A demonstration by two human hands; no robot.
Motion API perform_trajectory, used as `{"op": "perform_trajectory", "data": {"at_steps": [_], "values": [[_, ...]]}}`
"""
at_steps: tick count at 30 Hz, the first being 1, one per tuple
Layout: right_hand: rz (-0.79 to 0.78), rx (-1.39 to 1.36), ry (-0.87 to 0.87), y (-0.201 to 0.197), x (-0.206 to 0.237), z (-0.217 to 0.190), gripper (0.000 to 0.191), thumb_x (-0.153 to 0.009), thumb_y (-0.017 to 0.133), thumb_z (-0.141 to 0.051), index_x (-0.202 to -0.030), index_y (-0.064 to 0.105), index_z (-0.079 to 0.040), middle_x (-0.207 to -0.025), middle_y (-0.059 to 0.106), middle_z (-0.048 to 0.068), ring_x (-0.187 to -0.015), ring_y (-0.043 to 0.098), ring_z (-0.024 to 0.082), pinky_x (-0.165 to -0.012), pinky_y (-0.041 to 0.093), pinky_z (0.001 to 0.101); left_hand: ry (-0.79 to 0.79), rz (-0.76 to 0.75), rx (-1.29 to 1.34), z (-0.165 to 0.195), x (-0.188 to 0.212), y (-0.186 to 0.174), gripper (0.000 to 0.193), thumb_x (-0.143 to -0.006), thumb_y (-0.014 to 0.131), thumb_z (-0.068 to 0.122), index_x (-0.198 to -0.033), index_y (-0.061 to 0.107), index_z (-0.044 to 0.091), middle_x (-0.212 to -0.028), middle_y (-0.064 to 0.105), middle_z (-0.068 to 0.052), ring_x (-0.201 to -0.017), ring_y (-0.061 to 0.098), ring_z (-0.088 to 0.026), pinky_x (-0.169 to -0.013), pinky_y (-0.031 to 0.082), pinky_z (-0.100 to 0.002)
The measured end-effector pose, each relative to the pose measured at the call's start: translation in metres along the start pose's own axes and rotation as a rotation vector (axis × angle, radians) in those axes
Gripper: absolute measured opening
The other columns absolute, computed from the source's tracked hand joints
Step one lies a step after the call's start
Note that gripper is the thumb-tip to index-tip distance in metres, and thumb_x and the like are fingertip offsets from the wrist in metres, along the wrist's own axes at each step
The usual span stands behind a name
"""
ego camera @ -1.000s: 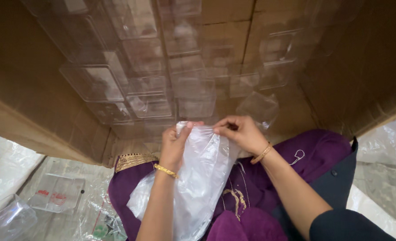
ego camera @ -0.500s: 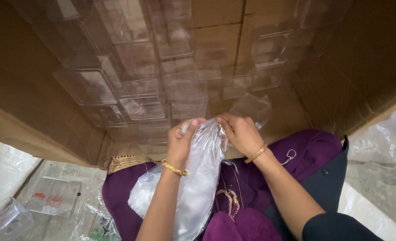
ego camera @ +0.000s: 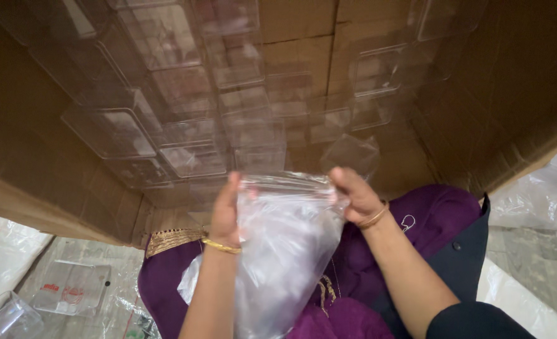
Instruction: The person sits inside a large cardboard carton and removes clear plastic boxes from plastic bags. They open each bag, take out the boxes, and stack and arrange the boxes inside the carton.
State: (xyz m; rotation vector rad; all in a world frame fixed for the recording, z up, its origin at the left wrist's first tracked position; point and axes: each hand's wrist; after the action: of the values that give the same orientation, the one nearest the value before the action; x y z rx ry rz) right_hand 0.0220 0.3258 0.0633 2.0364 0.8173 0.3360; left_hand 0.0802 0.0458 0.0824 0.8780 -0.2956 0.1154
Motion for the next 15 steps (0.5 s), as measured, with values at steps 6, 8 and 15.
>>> {"op": "perform_trajectory", "data": {"at_steps": [6,8,15], "values": [[0.207,0.236,-0.317,0.023,-0.029,-0.022,0.009,-0.092,0.072,-0.012,-0.099,0.071,-0.008,-0.094,0.068,0.004,-0.084,0.065,0.015,-0.08,0.057,0.0312,0.419,-0.116,-1.178,0.04,-0.026,-0.004,0.037,-0.097,0.078,0.036,-0.087,0.06,0.005,-0.086,0.07,-0.016,-0.084,0.069,-0.028,-0.082,0.055,-0.042],[0.357,0.635,-0.275,0.025,-0.057,-0.024,0.013,-0.094,0.071,-0.009,-0.108,0.071,-0.008,-0.099,0.068,0.003,-0.09,0.065,0.015,-0.084,0.057,0.0322,0.603,0.098,-1.593,0.049,-0.038,0.005,0.036,-0.092,0.076,0.035,-0.097,0.062,0.002,-0.086,0.072,-0.021,-0.086,0.072,-0.035,-0.084,0.057,-0.047],[0.566,1.599,-0.362,-0.007,-0.113,-0.001,0.033,-0.096,0.057,-0.004,-0.128,0.065,-0.011,-0.093,0.067,0.009,-0.082,0.064,0.017,-0.072,0.05,0.0298,0.704,0.386,-1.844,0.041,-0.048,0.039,0.018,-0.094,0.064,0.024,-0.106,0.068,0.01,-0.087,0.072,-0.023,-0.08,0.07,-0.045,-0.072,0.055,-0.054]]}}
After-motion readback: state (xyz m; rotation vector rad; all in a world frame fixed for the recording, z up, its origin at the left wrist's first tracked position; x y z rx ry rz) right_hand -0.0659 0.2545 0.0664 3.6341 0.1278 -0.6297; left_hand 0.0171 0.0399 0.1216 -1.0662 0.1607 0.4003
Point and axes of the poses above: each hand's wrist, its own x-axis away from the middle knuckle, its own y-axis out of the palm, z = x × y
